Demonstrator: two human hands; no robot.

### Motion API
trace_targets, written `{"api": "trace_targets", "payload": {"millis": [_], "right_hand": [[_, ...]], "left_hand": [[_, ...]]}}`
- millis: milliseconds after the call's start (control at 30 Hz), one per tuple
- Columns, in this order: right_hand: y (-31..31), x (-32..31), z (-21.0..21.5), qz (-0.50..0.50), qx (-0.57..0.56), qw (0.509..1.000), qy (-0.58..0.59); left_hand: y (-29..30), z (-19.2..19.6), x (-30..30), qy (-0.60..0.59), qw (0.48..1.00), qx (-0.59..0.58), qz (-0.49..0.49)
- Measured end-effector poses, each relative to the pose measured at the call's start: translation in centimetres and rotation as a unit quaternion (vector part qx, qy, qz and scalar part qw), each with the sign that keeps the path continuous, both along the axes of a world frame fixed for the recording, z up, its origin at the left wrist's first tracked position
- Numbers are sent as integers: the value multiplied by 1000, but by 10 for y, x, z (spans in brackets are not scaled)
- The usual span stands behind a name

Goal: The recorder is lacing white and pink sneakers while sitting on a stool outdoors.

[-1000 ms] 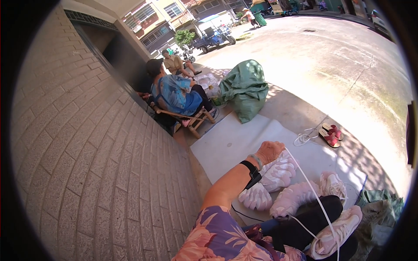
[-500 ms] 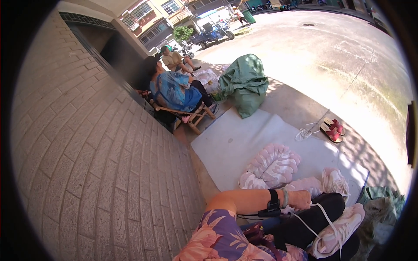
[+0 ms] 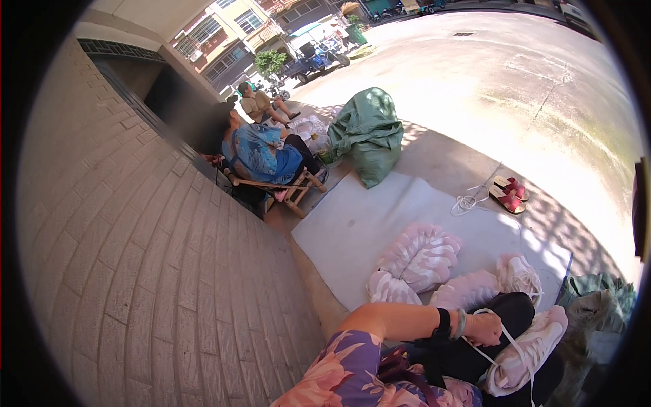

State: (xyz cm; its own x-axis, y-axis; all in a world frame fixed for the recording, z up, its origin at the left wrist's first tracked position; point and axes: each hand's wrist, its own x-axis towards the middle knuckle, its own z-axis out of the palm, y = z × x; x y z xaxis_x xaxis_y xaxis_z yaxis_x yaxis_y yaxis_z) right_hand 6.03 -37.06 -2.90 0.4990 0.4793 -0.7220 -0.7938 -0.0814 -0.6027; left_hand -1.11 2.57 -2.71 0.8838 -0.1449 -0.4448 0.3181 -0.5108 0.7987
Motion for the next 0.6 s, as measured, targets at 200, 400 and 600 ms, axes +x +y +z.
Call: {"api": "trace_targets", "payload": {"millis": [200,400,600], "right_hand": [[60,-19,24,-64,-4,996,-64],[102,-11,36,-31,37,996,-73],[122,-5,21,-116,61,981,-140]], "left_hand": [[7,16,-10,-29,998,-56,31],[-14,31,-10,18,996,-89,-3],[-30,31,9,-29,997,-49,59]]}}
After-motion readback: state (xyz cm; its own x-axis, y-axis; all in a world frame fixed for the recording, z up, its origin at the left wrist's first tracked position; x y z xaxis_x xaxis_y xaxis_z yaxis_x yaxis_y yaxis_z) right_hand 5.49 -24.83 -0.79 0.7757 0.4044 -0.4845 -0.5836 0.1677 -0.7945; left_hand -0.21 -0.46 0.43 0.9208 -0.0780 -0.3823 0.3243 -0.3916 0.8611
